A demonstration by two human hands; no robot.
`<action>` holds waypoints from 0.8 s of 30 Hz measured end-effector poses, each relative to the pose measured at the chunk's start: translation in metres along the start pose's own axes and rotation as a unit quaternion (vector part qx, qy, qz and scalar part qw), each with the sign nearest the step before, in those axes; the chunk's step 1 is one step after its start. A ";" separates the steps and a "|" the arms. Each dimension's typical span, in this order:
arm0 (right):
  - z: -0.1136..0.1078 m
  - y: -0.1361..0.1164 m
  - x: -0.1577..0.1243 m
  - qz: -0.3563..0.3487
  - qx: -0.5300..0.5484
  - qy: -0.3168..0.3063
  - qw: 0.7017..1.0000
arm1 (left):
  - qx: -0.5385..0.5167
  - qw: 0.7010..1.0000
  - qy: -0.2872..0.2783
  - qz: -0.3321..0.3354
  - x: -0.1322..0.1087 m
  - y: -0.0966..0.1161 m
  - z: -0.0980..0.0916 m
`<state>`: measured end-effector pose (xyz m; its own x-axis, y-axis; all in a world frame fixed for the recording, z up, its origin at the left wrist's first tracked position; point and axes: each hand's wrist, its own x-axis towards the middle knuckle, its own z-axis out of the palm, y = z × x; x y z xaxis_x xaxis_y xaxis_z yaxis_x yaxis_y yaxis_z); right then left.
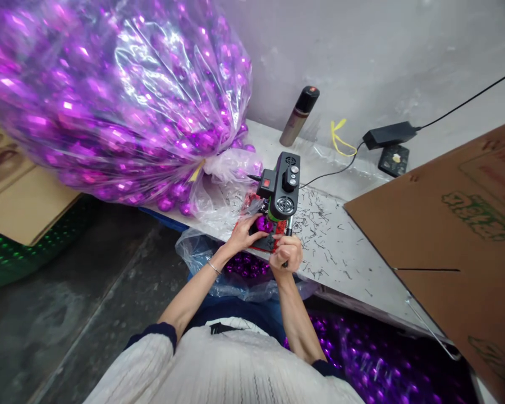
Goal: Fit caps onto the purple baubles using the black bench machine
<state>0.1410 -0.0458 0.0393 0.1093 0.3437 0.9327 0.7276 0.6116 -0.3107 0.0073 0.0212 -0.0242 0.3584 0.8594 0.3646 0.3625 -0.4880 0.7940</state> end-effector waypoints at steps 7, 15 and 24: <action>-0.005 -0.011 0.030 0.030 -0.011 0.014 0.999 | -0.006 1.000 0.006 0.005 0.004 0.000 0.002; -0.018 -0.032 0.077 0.118 0.010 -0.013 0.993 | 0.122 0.982 0.019 0.145 -0.058 0.024 -0.002; -0.019 -0.028 0.058 0.060 -0.001 -0.039 0.997 | 0.178 0.955 -0.011 0.239 -0.070 0.011 -0.014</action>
<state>0.1397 -0.0563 0.1056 0.1433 0.4690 0.8715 0.7142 0.5606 -0.4191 -0.0258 -0.0426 -0.0346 0.5728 0.5245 0.6299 0.4208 -0.8476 0.3232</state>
